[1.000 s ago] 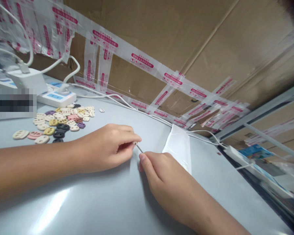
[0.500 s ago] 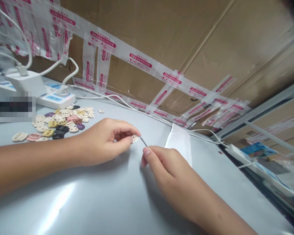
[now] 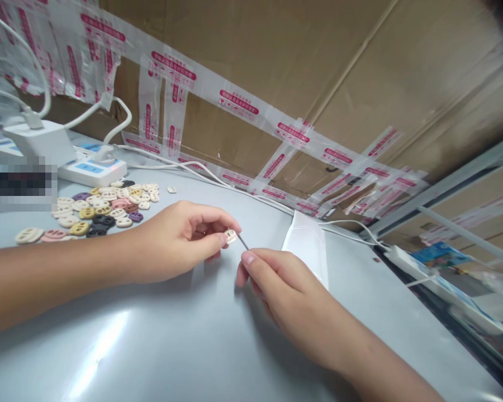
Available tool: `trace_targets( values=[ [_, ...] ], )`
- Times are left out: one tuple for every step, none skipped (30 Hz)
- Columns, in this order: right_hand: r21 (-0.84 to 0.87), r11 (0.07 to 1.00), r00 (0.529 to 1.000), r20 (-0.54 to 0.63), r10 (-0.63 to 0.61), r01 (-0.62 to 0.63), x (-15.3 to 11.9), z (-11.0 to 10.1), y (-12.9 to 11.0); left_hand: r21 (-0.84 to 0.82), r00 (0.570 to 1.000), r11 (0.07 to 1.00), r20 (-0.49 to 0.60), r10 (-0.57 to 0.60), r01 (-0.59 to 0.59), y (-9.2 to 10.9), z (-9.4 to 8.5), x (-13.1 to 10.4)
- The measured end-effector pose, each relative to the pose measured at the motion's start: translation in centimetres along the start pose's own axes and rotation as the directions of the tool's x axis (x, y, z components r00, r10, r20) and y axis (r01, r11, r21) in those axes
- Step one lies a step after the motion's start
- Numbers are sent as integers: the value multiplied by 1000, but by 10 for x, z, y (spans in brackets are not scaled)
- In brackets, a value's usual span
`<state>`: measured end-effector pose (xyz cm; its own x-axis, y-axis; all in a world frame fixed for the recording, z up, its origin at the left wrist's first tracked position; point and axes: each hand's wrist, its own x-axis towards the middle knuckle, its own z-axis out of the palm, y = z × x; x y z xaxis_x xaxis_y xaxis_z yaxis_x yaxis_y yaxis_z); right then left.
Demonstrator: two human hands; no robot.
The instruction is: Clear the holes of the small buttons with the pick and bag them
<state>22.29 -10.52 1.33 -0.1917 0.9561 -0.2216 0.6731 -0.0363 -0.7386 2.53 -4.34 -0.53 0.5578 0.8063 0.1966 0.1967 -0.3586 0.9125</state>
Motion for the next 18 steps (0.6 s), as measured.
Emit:
trace_targets(
  values=[
    [19, 1000, 1000, -25, -1, 2, 2, 0, 1, -9, 1000, 1000, 9, 7, -7, 0, 0, 0],
    [40, 999, 999, -47, -2, 3, 3, 1, 1, -21, 1000, 1000, 21, 15, -14, 0, 1, 0],
    [64, 998, 999, -53, -1, 5, 4, 1, 1, -32, 999, 999, 31, 22, -21, 0, 1, 0],
    [87, 996, 999, -40, -1, 4, 5, 1, 1, -37, 999, 999, 36, 28, -27, 0, 1, 0],
    [107, 994, 1000, -14, -2, 3, 5, 1, 1, -33, 999, 999, 32, 31, -30, 0, 2, -1],
    [122, 993, 1000, 24, -2, -1, 5, 1, 0, -23, 999, 999, 17, 35, -34, 0, 2, -1],
    [135, 991, 998, 62, 2, -10, 4, 1, 0, -11, 999, 999, -5, 35, -35, 1, 2, -1],
    [144, 989, 996, 89, 8, -21, 3, 1, 0, 0, 999, 999, -28, 33, -33, 1, 2, -1],
    [150, 988, 994, 106, 18, -34, 2, 1, 0, 3, 998, 1000, -47, 30, -30, 2, 2, -2],
    [155, 987, 993, 116, 30, -48, 1, 1, 0, -3, 998, 1000, -61, 27, -27, 3, 2, -1],
    [159, 985, 992, 123, 41, -60, 1, 0, 0, -15, 997, 1000, -69, 24, -25, 3, 1, -1],
    [164, 984, 990, 129, 52, -73, 0, 0, 0, -26, 997, 999, -73, 21, -23, 3, 1, -1],
    [172, 982, 989, 135, 60, -83, 0, 0, 0, -34, 997, 999, -76, 21, -24, 4, 1, 0],
    [181, 979, 988, 142, 65, -90, 1, 0, 1, -38, 997, 999, -79, 26, -29, 3, 1, 0],
    [190, 977, 986, 153, 69, -98, 1, 0, 1, -38, 996, 999, -81, 31, -34, 3, 1, 0],
    [200, 974, 983, 168, 73, -107, 2, -1, 0, -34, 996, 999, -82, 38, -41, 2, 1, 0],
    [211, 970, 980, 185, 77, -116, 2, -1, 0, -28, 996, 998, -79, 48, -51, 2, 2, 0],
    [222, 967, 975, 205, 81, -127, 3, -1, 0, -21, 995, 998, -73, 60, -62, 1, 2, -1]
  ],
)
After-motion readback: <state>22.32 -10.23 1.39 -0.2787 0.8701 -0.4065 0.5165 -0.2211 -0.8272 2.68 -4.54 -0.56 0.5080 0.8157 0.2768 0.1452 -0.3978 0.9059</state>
